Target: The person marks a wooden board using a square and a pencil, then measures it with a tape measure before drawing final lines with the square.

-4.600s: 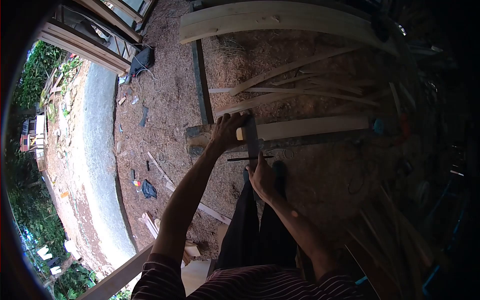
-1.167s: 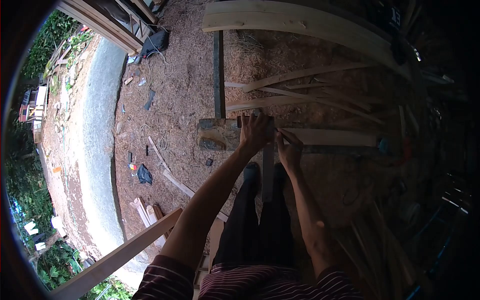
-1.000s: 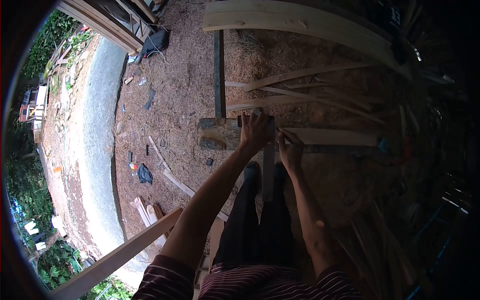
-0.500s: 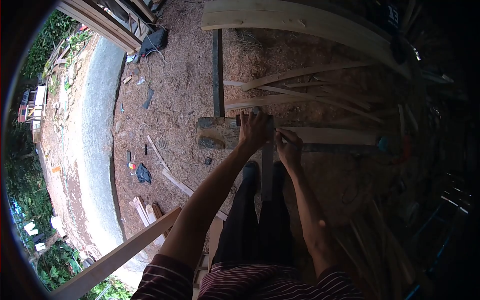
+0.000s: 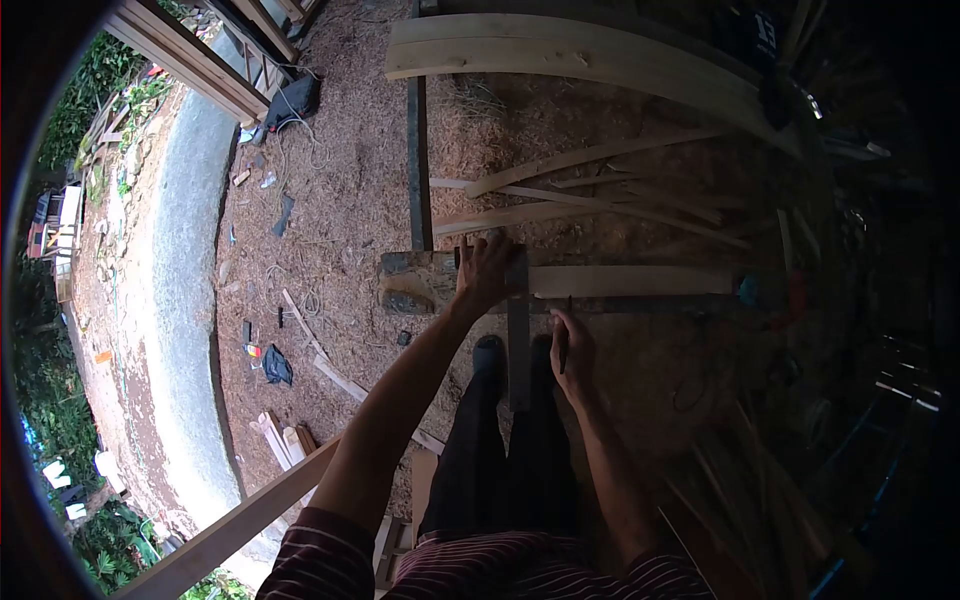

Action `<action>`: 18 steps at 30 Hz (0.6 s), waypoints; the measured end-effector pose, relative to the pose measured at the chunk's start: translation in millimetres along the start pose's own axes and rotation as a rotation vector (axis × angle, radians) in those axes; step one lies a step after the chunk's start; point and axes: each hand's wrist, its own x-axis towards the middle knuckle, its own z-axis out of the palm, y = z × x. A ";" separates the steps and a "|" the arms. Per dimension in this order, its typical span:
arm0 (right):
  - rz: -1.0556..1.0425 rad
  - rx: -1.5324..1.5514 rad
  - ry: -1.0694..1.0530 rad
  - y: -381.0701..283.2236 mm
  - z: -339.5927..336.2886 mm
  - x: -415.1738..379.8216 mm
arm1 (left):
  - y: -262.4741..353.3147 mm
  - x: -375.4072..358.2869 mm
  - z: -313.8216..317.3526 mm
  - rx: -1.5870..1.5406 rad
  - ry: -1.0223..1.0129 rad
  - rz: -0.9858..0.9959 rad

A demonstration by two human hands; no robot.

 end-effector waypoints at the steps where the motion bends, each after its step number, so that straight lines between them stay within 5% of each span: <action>1: -0.038 -0.013 -0.028 -4.2 -7.2 10.5 | -3.8 3.8 -2.7 -0.002 0.003 0.011; 3: -0.074 -0.032 -0.056 -1.1 -17.8 22.1 | -10.5 7.4 -4.8 -0.156 -0.122 -0.033; 8: -0.453 -0.290 -0.021 14.3 -38.0 55.8 | -26.4 2.6 -10.9 -0.229 -0.069 -0.005; 14: -0.581 -0.380 -0.202 23.4 -52.1 94.2 | -68.1 -17.1 -17.7 -0.403 -0.026 -0.111; 18: -0.585 -0.324 -0.359 47.8 -38.8 122.2 | -78.9 -41.0 -38.0 -0.129 -0.159 -0.262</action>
